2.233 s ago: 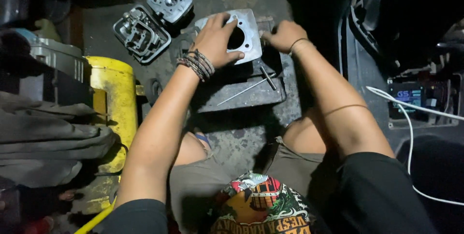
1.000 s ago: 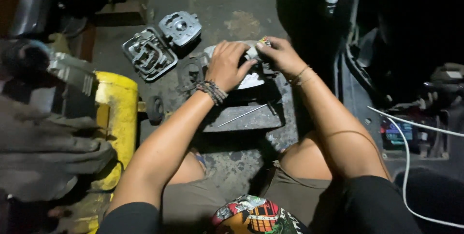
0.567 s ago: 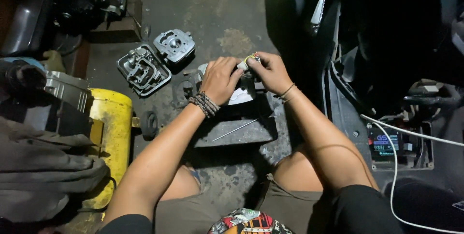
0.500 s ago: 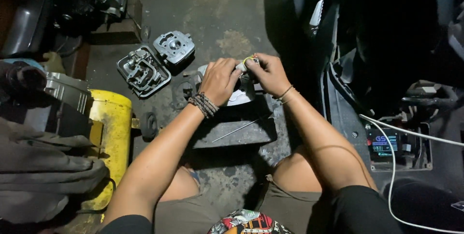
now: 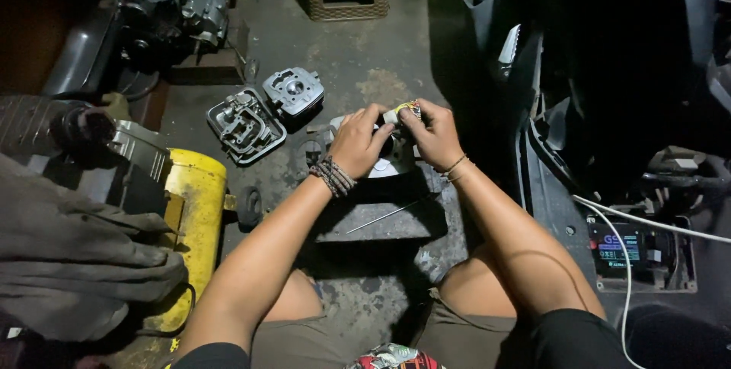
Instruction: Inspecting and cleaning a motorcycle cylinder block by hand to ensure surfaces are free of debris.
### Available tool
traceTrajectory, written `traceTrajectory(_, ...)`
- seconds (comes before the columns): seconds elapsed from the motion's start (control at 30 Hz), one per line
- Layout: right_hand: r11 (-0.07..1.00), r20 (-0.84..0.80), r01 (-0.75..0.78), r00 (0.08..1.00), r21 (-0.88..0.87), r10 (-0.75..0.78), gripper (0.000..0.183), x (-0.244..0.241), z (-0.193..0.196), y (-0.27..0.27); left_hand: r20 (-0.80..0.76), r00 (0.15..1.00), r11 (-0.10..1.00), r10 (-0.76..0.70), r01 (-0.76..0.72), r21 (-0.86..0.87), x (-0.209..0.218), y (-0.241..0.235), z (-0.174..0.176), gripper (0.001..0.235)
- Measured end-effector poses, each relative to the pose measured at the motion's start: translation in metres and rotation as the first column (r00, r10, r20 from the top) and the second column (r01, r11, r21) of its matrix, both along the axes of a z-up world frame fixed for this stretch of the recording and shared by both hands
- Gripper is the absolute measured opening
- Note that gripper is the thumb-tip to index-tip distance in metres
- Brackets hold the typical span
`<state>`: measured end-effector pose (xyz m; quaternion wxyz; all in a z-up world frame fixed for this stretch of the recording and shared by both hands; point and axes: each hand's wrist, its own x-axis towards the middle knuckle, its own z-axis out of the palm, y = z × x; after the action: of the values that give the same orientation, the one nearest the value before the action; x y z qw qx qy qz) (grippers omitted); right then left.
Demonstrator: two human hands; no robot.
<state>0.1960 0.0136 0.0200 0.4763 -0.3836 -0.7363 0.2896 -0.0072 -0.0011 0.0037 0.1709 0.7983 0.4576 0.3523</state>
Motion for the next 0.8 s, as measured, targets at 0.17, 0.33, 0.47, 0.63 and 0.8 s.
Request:
traceTrajectory(0.17,0.999,-0.04,-0.037,0.999,-0.034,0.036,0.027,-0.001,0.001,-0.001,0.208,0.978,0.987,0.005,0.029,-0.16,0.004,-0.014,0.016,0.037)
traceTrajectory(0.33,0.995,-0.121,-0.045,0.992,-0.088,0.034,0.027,-0.003,0.006,-0.006,0.237,0.972,0.988,0.009,0.027,-0.149,0.005,-0.018,0.029,0.03)
traceTrajectory(0.47,0.998,-0.045,-0.054,0.998,-0.042,0.052,0.026,0.0,0.0,-0.001,0.2,0.978,0.985,0.055,-0.02,-0.172,0.004,-0.017,0.026,0.029)
traceTrajectory(0.63,0.998,0.017,-0.063,0.998,0.026,0.062,0.023,0.006,-0.01,0.008,0.199,0.971,0.979,0.132,-0.096,-0.182,0.007,-0.01,0.015,0.042)
traceTrajectory(0.8,0.985,-0.174,-0.104,0.982,-0.137,0.079,0.014,0.021,-0.032,0.03,0.236,0.93,0.906,0.282,-0.177,-0.383,-0.004,0.011,-0.014,0.057)
